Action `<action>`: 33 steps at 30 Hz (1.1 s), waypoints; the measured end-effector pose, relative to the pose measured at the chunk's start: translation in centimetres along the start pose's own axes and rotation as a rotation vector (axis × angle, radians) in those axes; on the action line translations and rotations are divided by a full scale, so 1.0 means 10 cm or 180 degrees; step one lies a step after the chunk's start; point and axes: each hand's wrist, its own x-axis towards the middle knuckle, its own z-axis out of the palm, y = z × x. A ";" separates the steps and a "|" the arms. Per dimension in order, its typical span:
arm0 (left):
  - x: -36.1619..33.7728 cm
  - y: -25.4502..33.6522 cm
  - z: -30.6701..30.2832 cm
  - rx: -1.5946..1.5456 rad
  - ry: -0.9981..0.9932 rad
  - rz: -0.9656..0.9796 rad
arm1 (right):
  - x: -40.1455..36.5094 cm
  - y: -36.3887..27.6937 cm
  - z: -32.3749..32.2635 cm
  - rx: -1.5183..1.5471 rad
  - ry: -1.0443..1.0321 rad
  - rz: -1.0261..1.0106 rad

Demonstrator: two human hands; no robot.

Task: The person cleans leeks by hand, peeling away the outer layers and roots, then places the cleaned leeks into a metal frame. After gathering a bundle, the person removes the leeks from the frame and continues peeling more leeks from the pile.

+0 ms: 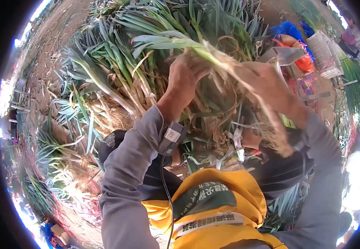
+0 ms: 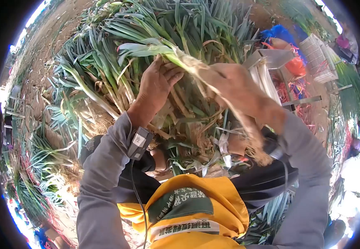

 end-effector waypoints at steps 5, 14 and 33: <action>-0.13 0.27 0.22 -0.0369 -0.0338 0.0565 | -0.79 -0.50 -0.26 -0.0208 0.0387 -0.0048; -0.41 1.09 0.60 0.0738 -0.0922 0.1531 | -0.41 -0.06 0.01 -0.0353 0.2006 -0.1005; -0.44 1.89 -1.07 0.0623 0.0930 0.1178 | 2.58 2.05 3.25 -0.0178 0.0898 -0.0382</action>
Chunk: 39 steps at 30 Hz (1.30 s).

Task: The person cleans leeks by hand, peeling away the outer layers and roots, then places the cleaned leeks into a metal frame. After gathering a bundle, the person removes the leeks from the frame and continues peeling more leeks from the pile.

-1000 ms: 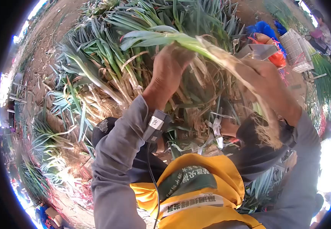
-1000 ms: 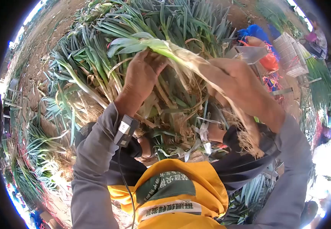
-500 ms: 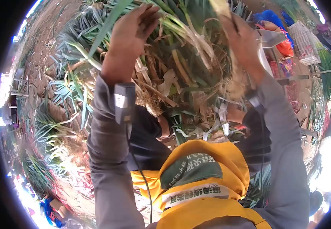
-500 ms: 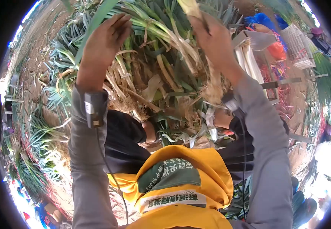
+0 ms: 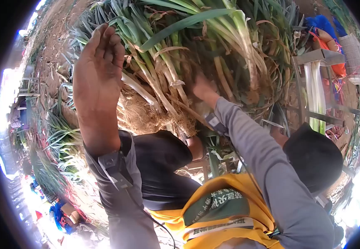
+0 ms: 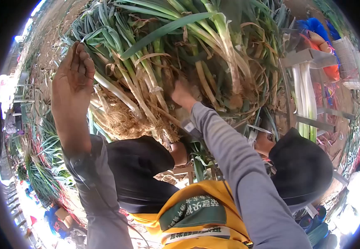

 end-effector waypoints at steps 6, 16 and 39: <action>-0.01 -0.01 -0.04 -0.0153 -0.0194 -0.0085 | -0.02 -0.17 -0.64 -0.0759 -0.0666 0.0446; -0.11 -0.49 0.39 0.0365 0.0068 -0.0243 | -0.58 -1.17 -2.54 -0.0067 -0.1389 0.0723; -0.65 -1.53 1.12 0.0753 -0.0049 -0.1241 | -2.49 -2.96 -5.91 -0.0414 -0.0013 0.0866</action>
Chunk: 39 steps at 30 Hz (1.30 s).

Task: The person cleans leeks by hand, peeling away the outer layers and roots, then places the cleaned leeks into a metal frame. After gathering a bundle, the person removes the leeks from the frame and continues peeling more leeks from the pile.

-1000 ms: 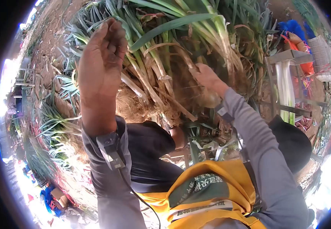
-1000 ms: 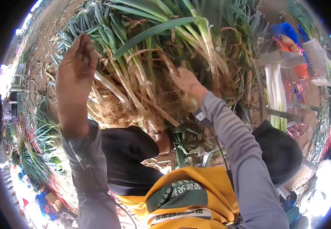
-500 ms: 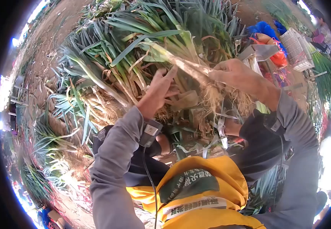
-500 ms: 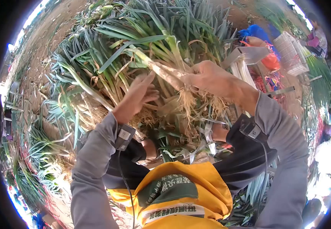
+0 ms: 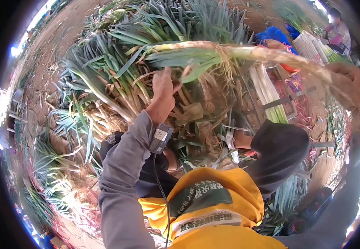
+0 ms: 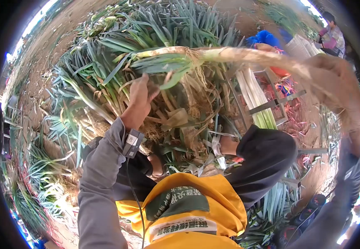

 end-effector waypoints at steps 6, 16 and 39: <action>-0.11 0.35 0.30 -0.0189 -0.0529 0.1793 | -0.51 -0.33 -0.34 0.0831 0.0616 -0.0707; -0.39 0.64 0.85 -0.1726 -0.1765 0.1153 | -0.55 0.12 0.64 -0.2035 0.0867 -0.2457; -0.10 1.07 -0.10 -0.1153 -0.1462 0.1610 | 1.88 -0.30 3.11 0.1744 0.0306 -0.1951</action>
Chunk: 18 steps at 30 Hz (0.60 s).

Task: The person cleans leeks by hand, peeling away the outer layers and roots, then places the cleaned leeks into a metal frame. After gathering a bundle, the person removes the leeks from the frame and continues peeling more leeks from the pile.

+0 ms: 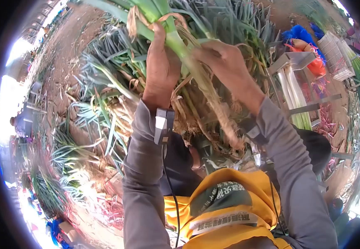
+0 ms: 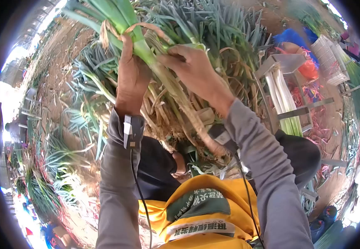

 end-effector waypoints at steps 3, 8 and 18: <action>0.02 0.08 -0.20 -0.0030 0.0268 -0.0229 | -0.43 0.29 -0.11 -0.1292 -0.0778 -0.0192; 0.01 0.13 -0.41 0.0310 0.0510 0.0038 | -2.30 1.90 -0.34 -0.2853 -0.3348 0.0922; -0.08 -0.17 -0.25 0.0303 0.0235 0.0003 | -0.55 0.43 -0.09 -0.1259 -0.0107 -0.0538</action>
